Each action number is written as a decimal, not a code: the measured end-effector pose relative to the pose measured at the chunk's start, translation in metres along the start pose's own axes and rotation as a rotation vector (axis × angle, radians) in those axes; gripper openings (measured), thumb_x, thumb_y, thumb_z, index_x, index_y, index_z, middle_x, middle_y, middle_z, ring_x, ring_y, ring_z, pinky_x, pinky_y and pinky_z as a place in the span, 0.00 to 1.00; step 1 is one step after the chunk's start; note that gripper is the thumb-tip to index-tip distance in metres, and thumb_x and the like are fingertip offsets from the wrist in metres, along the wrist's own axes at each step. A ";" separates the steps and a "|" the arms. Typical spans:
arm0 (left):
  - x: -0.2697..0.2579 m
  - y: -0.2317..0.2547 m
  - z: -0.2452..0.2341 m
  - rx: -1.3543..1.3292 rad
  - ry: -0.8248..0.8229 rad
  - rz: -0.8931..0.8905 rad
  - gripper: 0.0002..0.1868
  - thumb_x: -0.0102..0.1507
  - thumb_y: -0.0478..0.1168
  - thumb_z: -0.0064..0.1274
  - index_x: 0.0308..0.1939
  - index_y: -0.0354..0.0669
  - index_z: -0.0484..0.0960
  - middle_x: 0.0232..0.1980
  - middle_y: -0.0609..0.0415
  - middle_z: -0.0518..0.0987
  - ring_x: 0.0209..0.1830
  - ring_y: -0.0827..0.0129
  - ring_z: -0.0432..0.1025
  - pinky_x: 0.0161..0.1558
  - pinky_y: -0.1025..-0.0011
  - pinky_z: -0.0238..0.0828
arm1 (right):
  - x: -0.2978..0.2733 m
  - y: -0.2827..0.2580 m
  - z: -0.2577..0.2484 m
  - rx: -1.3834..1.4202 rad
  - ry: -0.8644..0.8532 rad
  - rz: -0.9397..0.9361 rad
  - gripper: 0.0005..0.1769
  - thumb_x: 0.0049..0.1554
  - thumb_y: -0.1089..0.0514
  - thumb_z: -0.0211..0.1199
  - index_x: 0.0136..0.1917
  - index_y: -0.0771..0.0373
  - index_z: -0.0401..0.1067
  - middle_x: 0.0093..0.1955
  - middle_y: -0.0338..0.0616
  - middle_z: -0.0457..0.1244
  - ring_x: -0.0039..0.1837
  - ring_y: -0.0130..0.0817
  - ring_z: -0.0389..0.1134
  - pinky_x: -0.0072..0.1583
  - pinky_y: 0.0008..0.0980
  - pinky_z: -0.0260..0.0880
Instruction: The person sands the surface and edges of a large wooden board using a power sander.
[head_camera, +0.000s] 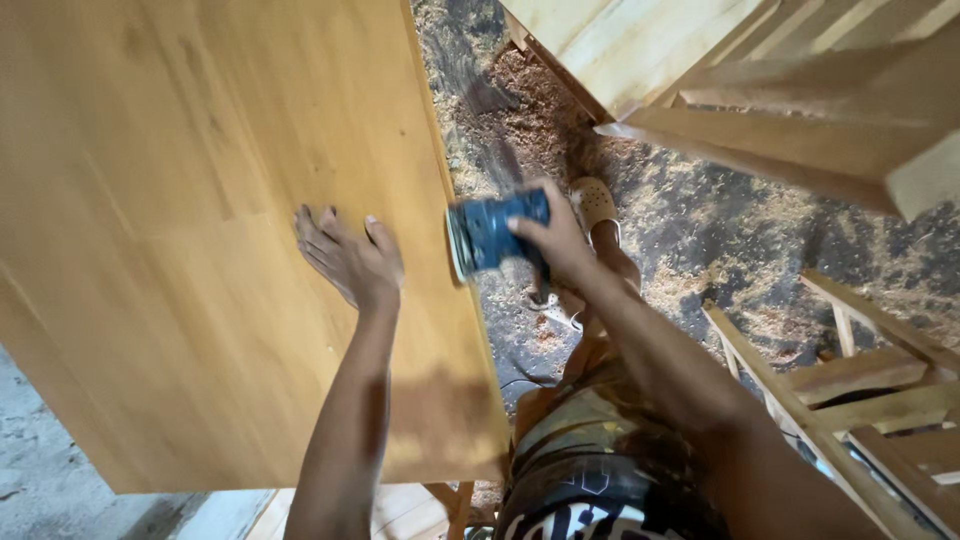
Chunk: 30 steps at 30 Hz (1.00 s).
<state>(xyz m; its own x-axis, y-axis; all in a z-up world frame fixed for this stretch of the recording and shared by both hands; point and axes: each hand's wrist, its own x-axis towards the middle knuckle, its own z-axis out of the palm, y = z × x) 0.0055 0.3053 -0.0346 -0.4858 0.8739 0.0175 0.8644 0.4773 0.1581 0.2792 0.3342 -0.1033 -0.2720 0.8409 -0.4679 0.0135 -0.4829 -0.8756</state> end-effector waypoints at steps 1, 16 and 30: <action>-0.003 0.000 -0.001 -0.006 -0.007 -0.002 0.30 0.67 0.48 0.51 0.66 0.30 0.65 0.79 0.31 0.52 0.81 0.37 0.44 0.79 0.44 0.37 | 0.018 -0.008 -0.002 -0.038 0.007 -0.023 0.32 0.49 0.43 0.70 0.61 0.55 0.61 0.57 0.48 0.62 0.57 0.41 0.68 0.58 0.46 0.76; -0.003 0.004 -0.004 0.003 0.076 0.048 0.30 0.66 0.46 0.53 0.66 0.31 0.64 0.77 0.29 0.55 0.79 0.36 0.49 0.77 0.44 0.43 | 0.073 -0.075 -0.006 0.095 -0.017 0.165 0.34 0.50 0.53 0.69 0.65 0.52 0.57 0.61 0.55 0.62 0.57 0.49 0.71 0.56 0.46 0.80; -0.004 0.006 -0.002 -0.005 0.074 0.017 0.30 0.67 0.44 0.52 0.68 0.31 0.63 0.78 0.30 0.55 0.79 0.38 0.49 0.75 0.45 0.45 | -0.089 0.042 0.012 -0.079 -0.014 0.051 0.37 0.48 0.48 0.73 0.67 0.53 0.61 0.63 0.48 0.64 0.65 0.45 0.67 0.67 0.51 0.66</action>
<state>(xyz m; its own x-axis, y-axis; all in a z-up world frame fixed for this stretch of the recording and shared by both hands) 0.0127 0.3043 -0.0315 -0.4797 0.8725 0.0931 0.8719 0.4622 0.1618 0.2924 0.2360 -0.0967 -0.2822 0.8121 -0.5107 0.1034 -0.5035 -0.8578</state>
